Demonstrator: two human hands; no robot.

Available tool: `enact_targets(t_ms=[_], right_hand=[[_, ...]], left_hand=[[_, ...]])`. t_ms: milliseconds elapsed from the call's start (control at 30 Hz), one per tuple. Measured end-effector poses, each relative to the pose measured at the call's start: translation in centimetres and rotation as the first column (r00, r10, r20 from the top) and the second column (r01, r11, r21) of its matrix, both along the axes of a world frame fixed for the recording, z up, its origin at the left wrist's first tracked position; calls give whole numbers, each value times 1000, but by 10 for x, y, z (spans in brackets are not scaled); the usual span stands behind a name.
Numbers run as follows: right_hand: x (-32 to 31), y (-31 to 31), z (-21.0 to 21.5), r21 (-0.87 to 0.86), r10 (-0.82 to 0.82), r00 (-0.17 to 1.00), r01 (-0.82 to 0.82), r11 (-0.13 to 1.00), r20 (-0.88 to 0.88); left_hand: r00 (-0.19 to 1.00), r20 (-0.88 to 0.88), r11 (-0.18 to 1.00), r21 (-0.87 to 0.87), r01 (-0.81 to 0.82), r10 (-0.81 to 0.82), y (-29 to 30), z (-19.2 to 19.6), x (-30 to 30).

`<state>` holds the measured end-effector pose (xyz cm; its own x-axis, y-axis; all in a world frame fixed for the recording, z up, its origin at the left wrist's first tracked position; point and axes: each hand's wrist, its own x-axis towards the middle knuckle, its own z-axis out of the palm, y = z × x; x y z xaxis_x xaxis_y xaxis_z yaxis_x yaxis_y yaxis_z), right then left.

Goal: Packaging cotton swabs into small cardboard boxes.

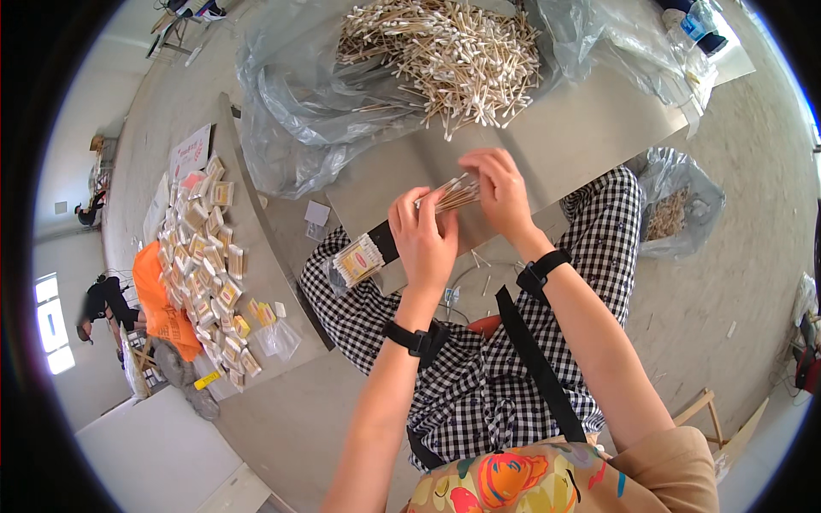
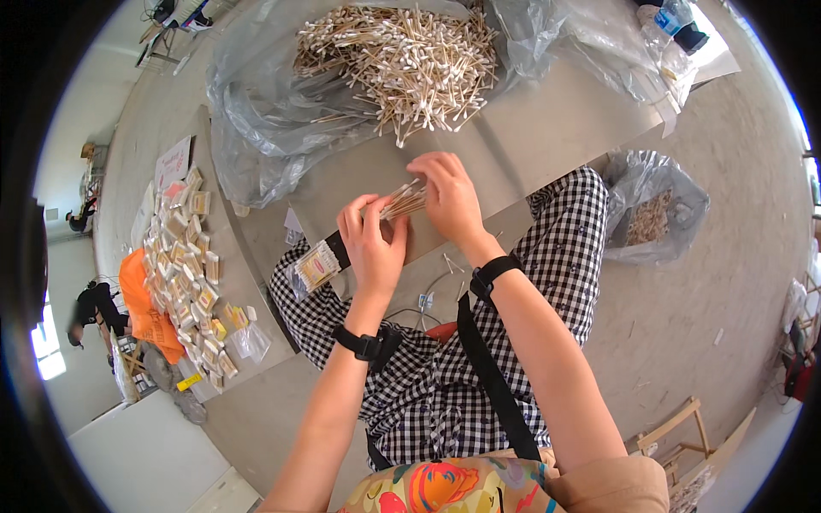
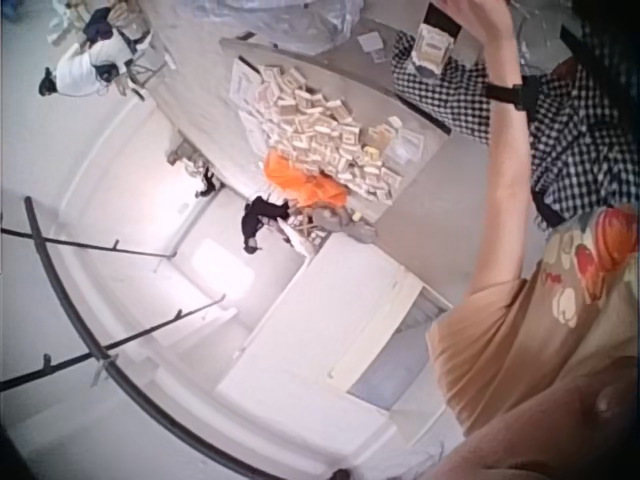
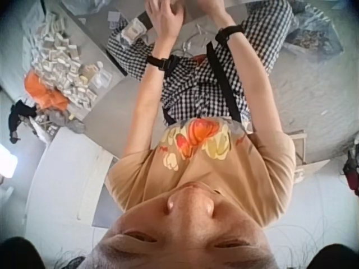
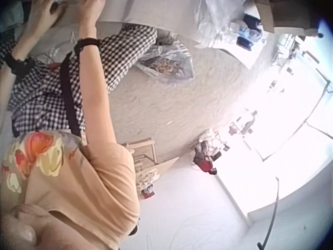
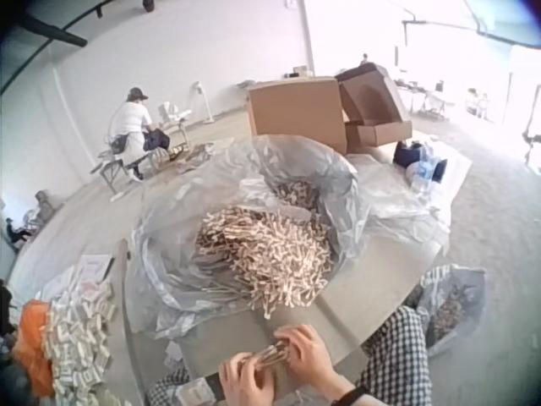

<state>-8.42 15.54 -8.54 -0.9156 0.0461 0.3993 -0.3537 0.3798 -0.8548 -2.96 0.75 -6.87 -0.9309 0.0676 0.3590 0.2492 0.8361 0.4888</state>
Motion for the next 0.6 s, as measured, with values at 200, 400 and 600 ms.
enact_targets(t_ms=[200, 400, 600], right_hand=[[0, -2, -5, -127, -149, 986, 158, 979, 73], [0, -4, 0, -66, -164, 984, 169, 983, 72], [1, -2, -6, -55, -167, 983, 171, 984, 78]], left_hand=[[991, 128, 982, -182, 59, -36, 29, -13, 4], [989, 147, 943, -331, 26, 25, 23, -18, -46], [979, 202, 937, -345, 53, 19, 36, -20, -20]])
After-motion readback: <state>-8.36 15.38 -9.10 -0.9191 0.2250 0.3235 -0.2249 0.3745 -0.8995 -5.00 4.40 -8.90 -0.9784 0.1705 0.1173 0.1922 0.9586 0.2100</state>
